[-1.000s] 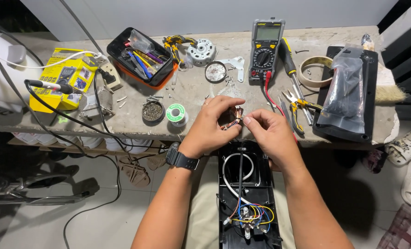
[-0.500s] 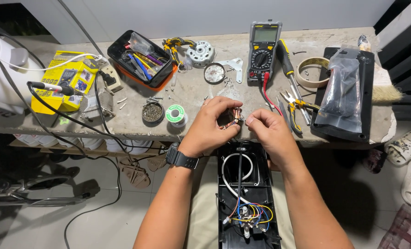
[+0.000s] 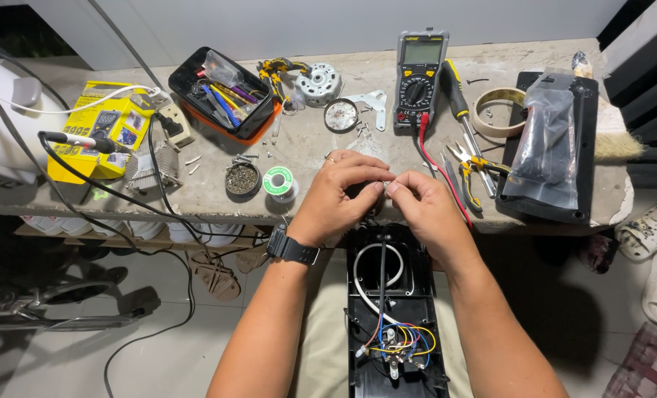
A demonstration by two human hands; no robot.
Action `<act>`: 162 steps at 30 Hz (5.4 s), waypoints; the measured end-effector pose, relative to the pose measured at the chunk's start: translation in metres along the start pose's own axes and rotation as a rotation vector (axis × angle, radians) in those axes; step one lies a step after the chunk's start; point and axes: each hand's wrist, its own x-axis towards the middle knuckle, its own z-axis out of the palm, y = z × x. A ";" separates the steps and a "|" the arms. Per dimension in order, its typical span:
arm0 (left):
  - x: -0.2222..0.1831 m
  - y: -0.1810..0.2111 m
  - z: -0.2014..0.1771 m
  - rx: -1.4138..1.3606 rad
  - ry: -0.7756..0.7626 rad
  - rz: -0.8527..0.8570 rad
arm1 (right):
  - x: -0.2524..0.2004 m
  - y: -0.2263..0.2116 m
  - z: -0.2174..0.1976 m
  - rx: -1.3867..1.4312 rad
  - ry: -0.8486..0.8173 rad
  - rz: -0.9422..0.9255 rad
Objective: Wiring and preparing a motor stator for assembly into an electronic device using pliers and a screwdriver.
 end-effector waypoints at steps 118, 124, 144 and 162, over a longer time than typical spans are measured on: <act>-0.079 0.064 0.028 0.054 0.875 -0.127 | 0.236 -0.095 0.156 -0.934 -0.322 -0.378; -0.081 0.045 0.034 0.008 0.970 -0.259 | 0.306 -0.042 0.203 -1.146 -0.242 -0.313; -0.094 0.038 0.031 0.040 0.872 -0.163 | 0.103 -0.102 -0.014 0.349 0.115 -0.219; -0.092 0.116 0.040 -0.119 0.432 -0.170 | -0.096 0.008 -0.008 0.627 -0.193 0.165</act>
